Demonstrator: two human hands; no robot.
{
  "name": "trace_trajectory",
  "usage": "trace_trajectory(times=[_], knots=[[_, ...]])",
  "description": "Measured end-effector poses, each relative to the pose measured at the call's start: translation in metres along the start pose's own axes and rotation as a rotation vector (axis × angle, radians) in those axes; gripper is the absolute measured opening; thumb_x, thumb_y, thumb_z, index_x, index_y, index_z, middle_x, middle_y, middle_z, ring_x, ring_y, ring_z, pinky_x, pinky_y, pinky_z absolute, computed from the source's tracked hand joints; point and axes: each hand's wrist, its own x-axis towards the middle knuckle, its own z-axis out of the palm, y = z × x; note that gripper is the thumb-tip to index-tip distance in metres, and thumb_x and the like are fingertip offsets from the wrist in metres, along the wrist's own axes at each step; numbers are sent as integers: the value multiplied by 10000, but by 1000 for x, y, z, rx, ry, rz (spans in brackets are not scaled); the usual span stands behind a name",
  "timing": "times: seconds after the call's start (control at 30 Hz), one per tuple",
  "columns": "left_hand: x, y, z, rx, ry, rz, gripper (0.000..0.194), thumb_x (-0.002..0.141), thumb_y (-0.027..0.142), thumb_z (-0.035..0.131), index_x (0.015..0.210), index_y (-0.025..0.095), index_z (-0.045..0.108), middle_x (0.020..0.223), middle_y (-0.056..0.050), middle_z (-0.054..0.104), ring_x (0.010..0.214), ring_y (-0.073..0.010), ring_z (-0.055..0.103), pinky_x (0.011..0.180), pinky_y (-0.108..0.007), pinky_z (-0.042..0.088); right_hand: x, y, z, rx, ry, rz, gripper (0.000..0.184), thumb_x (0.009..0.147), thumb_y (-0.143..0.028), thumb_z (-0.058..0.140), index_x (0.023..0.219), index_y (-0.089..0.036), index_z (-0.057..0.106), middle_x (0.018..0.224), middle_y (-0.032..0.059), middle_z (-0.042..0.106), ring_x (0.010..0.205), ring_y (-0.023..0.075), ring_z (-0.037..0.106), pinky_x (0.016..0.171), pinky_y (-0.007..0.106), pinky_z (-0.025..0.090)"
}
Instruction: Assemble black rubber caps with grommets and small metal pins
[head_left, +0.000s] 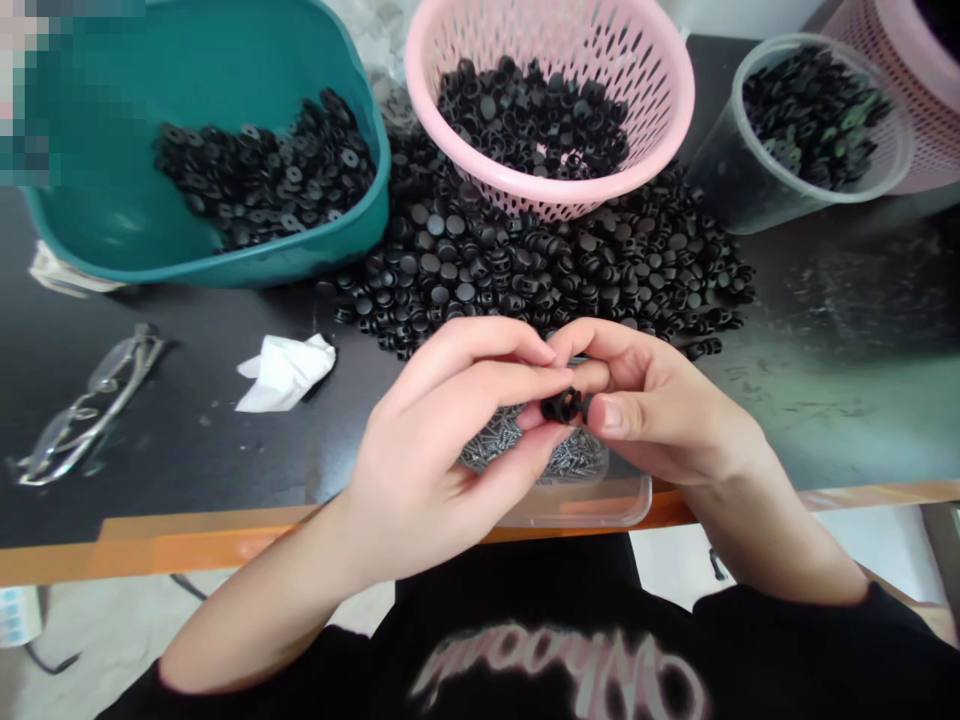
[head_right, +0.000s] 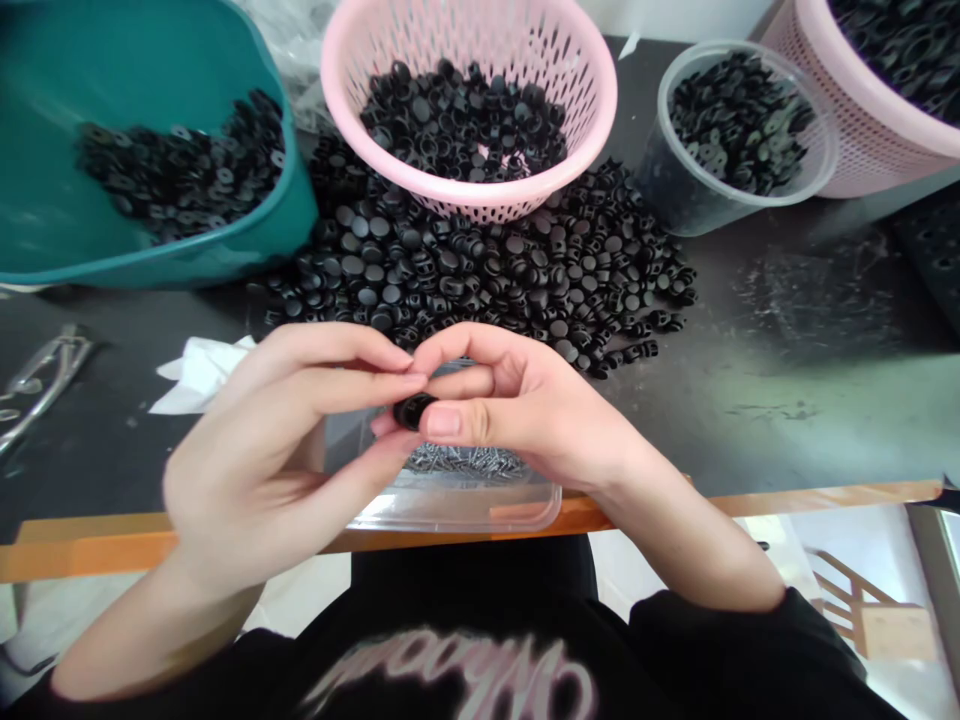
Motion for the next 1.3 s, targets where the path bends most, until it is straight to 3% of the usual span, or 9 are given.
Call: trace_trajectory(times=[0.1, 0.23, 0.37, 0.5, 0.67, 0.9, 1.13, 1.3], knots=[[0, 0, 0, 46, -1, 22, 243, 907, 142, 720, 1123, 242, 673, 1125, -33, 686, 1013, -165, 683, 931, -322, 626, 1, 2, 0, 24, -3, 0, 120, 930, -143, 745, 1007, -173, 657, 861, 5, 796, 916, 109, 779, 862, 182, 585], [1, 3, 0, 159, -37, -27, 207, 951, 213, 669, 1137, 300, 643, 1139, 10, 688, 1033, -157, 690, 965, -311, 604, 1, 3, 1, -10, 9, 8, 119, 932, -200, 758, 1033, -157, 712, 902, 32, 794, 861, 102, 759, 770, 154, 572], [2, 3, -1, 199, -33, 7, 167, 953, 215, 655, 1112, 263, 636, 1134, 18, 694, 1035, -152, 696, 950, -285, 584, 1, 3, 1, -35, -2, 0, 127, 974, -235, 711, 1060, -162, 768, 950, 42, 790, 872, 106, 743, 758, 170, 569], [2, 2, -1, 199, -22, 51, 194, 915, 165, 697, 1094, 214, 639, 1124, -18, 700, 982, -162, 691, 894, -335, 584, -1, 5, 0, -70, -8, -3, 180, 991, -254, 690, 1126, -173, 777, 1021, 58, 785, 919, 135, 737, 769, 212, 577], [3, 3, -1, 230, -39, 19, 180, 946, 175, 653, 1103, 255, 619, 1127, -28, 713, 1005, -188, 704, 875, -381, 592, -2, 7, 1, -66, -53, 21, 237, 1029, -282, 637, 1192, -161, 759, 1101, 90, 773, 994, 157, 729, 802, 234, 570], [2, 5, -2, 256, -69, 14, 153, 971, 195, 615, 1099, 278, 603, 1128, -18, 718, 1036, -186, 719, 907, -361, 615, 0, 9, 2, -4, -83, 14, 214, 1046, -240, 607, 1148, -165, 780, 1033, 67, 784, 952, 133, 738, 831, 218, 551], [-3, 5, -1, 202, -91, -10, 214, 969, 186, 636, 1155, 272, 574, 1219, -36, 683, 1164, -178, 696, 1052, -329, 596, 1, 12, 2, -50, -32, 18, 223, 1011, -314, 661, 1128, -165, 779, 1050, 78, 781, 965, 174, 745, 944, 335, 568], [-1, 4, -3, 159, -113, -21, 268, 912, 119, 652, 1137, 254, 600, 1207, -33, 693, 1160, -182, 709, 1060, -291, 606, 2, 10, 0, -67, -99, 4, 201, 1014, -271, 647, 1104, -162, 789, 1010, 80, 792, 1010, 187, 746, 1059, 405, 536]])
